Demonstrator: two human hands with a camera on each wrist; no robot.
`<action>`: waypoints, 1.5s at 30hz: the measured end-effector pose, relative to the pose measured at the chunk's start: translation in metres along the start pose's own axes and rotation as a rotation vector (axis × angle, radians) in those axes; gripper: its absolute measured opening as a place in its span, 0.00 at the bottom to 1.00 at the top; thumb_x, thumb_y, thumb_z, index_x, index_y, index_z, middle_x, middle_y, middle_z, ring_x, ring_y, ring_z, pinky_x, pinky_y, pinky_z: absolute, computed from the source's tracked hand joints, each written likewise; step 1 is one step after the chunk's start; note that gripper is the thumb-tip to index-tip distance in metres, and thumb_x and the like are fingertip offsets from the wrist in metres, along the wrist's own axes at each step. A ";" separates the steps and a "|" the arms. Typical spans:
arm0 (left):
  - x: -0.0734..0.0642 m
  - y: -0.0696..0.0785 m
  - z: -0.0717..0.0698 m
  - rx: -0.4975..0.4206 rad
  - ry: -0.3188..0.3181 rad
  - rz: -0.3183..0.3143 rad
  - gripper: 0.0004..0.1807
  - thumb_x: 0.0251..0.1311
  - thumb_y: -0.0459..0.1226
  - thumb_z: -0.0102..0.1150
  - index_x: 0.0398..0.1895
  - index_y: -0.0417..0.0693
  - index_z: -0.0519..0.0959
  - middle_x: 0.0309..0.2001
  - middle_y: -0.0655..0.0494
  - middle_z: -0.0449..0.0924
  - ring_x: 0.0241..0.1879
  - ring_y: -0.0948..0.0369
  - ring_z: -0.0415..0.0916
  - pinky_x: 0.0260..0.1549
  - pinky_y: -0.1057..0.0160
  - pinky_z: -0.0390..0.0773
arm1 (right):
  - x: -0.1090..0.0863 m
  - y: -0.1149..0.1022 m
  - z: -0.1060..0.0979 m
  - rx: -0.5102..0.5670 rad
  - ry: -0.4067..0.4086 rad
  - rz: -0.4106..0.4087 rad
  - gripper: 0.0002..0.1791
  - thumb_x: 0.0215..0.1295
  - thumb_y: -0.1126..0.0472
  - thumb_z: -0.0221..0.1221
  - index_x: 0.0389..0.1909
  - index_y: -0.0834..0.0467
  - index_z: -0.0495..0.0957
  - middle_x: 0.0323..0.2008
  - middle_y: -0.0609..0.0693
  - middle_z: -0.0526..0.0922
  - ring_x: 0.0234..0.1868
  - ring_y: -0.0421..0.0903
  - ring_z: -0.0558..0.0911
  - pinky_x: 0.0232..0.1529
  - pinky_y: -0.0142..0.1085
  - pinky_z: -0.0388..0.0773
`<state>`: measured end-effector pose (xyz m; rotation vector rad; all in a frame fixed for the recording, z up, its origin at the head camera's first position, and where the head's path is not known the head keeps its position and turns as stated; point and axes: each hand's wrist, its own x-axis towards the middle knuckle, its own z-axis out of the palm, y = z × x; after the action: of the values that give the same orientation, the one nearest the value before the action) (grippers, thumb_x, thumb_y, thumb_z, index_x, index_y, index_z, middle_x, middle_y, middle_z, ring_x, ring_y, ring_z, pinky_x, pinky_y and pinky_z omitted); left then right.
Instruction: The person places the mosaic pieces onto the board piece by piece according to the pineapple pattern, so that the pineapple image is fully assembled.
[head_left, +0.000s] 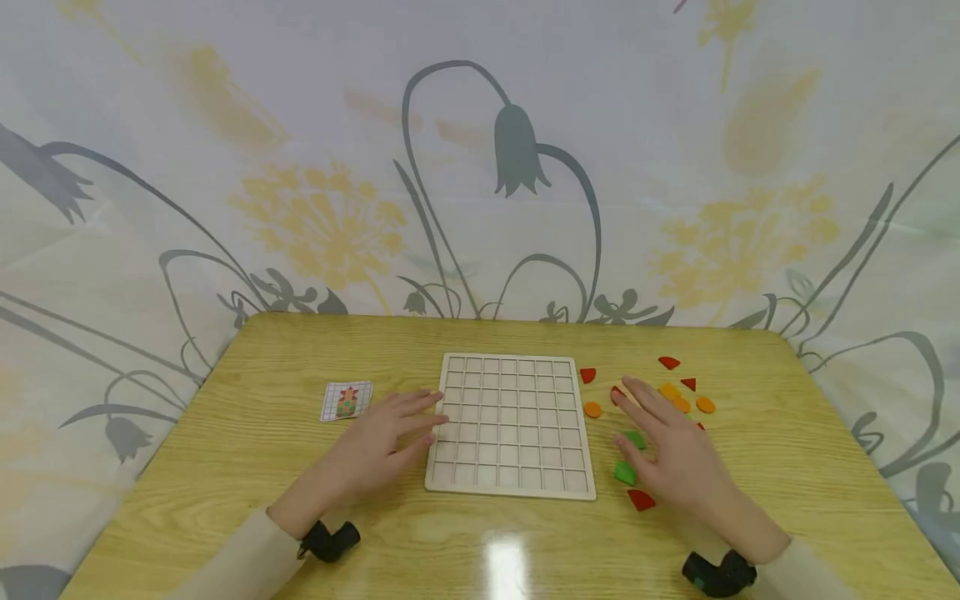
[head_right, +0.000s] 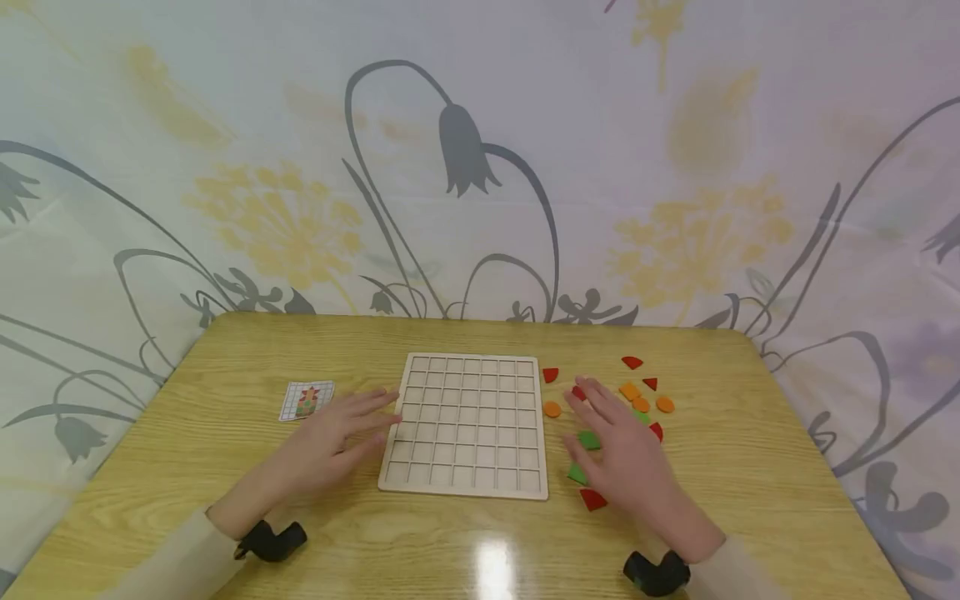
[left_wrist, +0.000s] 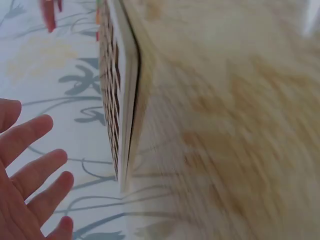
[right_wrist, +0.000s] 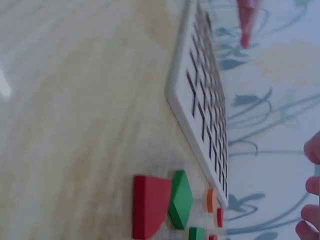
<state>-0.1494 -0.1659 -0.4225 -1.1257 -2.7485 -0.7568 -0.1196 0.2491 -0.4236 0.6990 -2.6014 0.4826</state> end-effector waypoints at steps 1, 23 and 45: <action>0.002 -0.003 0.001 -0.068 0.003 -0.024 0.18 0.73 0.39 0.54 0.62 0.48 0.80 0.70 0.48 0.68 0.70 0.47 0.62 0.66 0.37 0.60 | 0.001 0.004 0.000 0.024 0.006 0.023 0.33 0.60 0.61 0.68 0.67 0.61 0.73 0.69 0.59 0.70 0.52 0.56 0.82 0.26 0.38 0.77; 0.021 -0.057 0.029 -0.294 -0.087 -0.072 0.24 0.66 0.41 0.64 0.64 0.45 0.78 0.75 0.46 0.58 0.76 0.43 0.46 0.69 0.33 0.38 | 0.004 0.125 -0.016 0.380 0.040 0.638 0.24 0.78 0.56 0.49 0.66 0.66 0.72 0.61 0.70 0.75 0.37 0.34 0.78 0.24 0.28 0.70; 0.019 -0.057 0.030 -0.190 -0.145 -0.017 0.33 0.60 0.51 0.68 0.66 0.50 0.75 0.77 0.49 0.54 0.77 0.43 0.42 0.69 0.33 0.36 | -0.001 0.155 -0.010 0.389 -0.210 0.614 0.25 0.74 0.49 0.57 0.60 0.65 0.78 0.60 0.68 0.75 0.61 0.67 0.70 0.59 0.61 0.65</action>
<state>-0.1988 -0.1744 -0.4679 -1.2395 -2.8566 -0.9940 -0.1988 0.3807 -0.4498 0.0299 -2.9307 1.1751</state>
